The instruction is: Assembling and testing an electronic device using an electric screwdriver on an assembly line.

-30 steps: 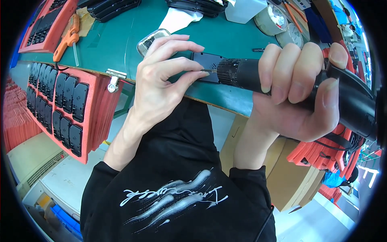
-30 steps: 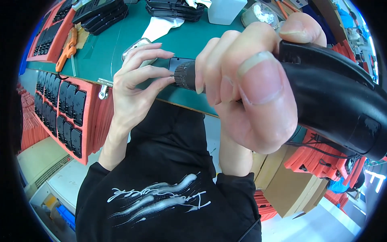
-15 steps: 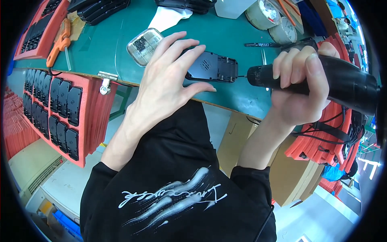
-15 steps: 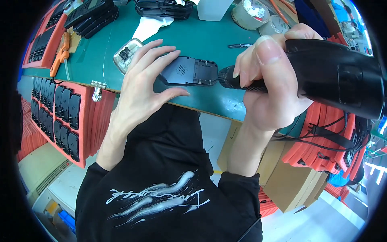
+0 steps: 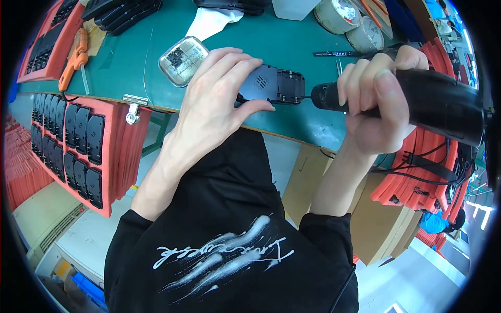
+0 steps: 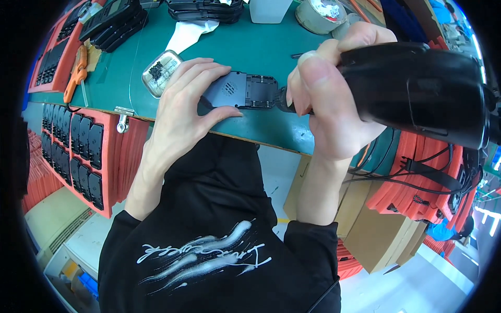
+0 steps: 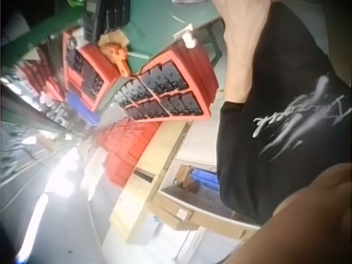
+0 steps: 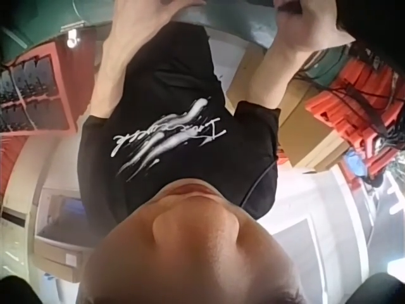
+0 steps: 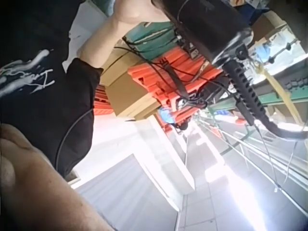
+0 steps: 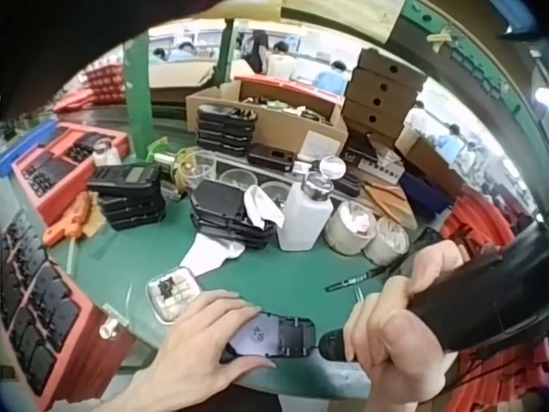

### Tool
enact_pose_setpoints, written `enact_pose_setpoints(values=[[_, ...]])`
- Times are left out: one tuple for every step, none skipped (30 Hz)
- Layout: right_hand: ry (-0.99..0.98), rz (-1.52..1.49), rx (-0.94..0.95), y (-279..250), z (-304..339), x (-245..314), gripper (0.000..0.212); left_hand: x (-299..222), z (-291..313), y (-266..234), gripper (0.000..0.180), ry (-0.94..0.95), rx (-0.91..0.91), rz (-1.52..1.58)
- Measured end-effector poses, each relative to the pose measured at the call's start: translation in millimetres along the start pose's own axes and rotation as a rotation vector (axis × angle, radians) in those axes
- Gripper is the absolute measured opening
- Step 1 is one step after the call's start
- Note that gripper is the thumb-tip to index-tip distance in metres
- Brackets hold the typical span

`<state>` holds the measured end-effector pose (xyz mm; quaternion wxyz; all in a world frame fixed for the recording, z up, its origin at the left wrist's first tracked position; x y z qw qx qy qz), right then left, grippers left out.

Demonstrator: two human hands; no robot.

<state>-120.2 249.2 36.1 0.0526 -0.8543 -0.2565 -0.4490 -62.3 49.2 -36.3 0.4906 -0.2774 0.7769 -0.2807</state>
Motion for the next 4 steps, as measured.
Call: enact_pose_setpoints(values=[[0.000,0.000,-0.001,1.2,-0.4,-0.2,0.022,0.2,-0.2,-0.2,0.059,0.000,0.001,0.000],[0.008,0.062,-0.025,3.2,-0.9,-0.5,0.021,0.6,-0.2,-0.4,0.059,0.000,0.004,0.019],[0.016,0.124,-0.048,3.9,-1.1,-0.7,0.020,1.4,-0.1,-0.6,0.059,0.000,0.007,0.037],[0.046,0.119,-0.031,1.6,-1.5,-1.0,0.021,1.0,-0.1,-0.2,0.059,0.001,0.009,0.039]])
Point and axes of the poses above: each hand's wrist, its own z-axis away from the middle knuckle, its own y-axis out of the palm, x = y × z, the point moved 1 cm from there along -z, towards the middle knuckle, and after that the axes turned 4 degrees about x, right-handed, at the moved point
